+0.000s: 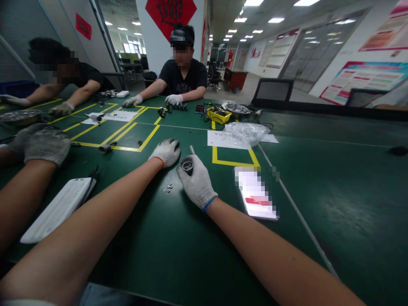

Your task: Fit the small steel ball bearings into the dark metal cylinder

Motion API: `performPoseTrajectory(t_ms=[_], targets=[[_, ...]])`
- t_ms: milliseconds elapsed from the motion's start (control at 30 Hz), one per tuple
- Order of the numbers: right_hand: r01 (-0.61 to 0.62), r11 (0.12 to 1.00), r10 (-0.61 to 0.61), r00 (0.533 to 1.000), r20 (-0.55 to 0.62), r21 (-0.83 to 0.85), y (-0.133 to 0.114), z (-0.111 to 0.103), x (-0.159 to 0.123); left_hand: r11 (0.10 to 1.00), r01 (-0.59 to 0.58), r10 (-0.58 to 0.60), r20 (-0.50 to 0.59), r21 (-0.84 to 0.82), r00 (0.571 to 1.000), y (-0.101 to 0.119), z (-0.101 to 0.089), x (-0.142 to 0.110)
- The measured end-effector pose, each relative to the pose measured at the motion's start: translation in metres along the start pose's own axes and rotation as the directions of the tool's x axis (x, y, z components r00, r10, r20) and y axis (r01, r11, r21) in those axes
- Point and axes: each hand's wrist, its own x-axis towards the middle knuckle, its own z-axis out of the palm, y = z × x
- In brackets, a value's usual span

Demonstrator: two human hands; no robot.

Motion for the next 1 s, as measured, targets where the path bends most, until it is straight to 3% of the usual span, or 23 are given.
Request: performPoseTrajectory(t_ms=[333, 600, 800, 1000], targets=[[-0.058, 0.998, 0.059, 0.998, -0.029, 0.005, -0.006, 0.007, -0.004, 1.000, 0.020, -0.021, 0.029, 0.017, 0.999, 0.011, 0.013, 0.061], [-0.075, 0.997, 0.076, 0.997, 0.031, -0.013, -0.014, 0.013, -0.002, 1.000, -0.010, 0.008, 0.078, 0.027, 0.997, 0.016, 0.019, 0.097], [-0.121, 0.992, 0.122, 0.993, -0.004, 0.019, -0.013, 0.013, -0.002, 0.998, -0.044, 0.039, 0.096, 0.046, 0.995, 0.014, 0.020, 0.099], [-0.139, 0.989, 0.140, 0.990, -0.014, 0.052, -0.010, 0.010, 0.001, 0.997, -0.050, 0.045, 0.084, 0.062, 0.995, 0.016, 0.012, 0.075]])
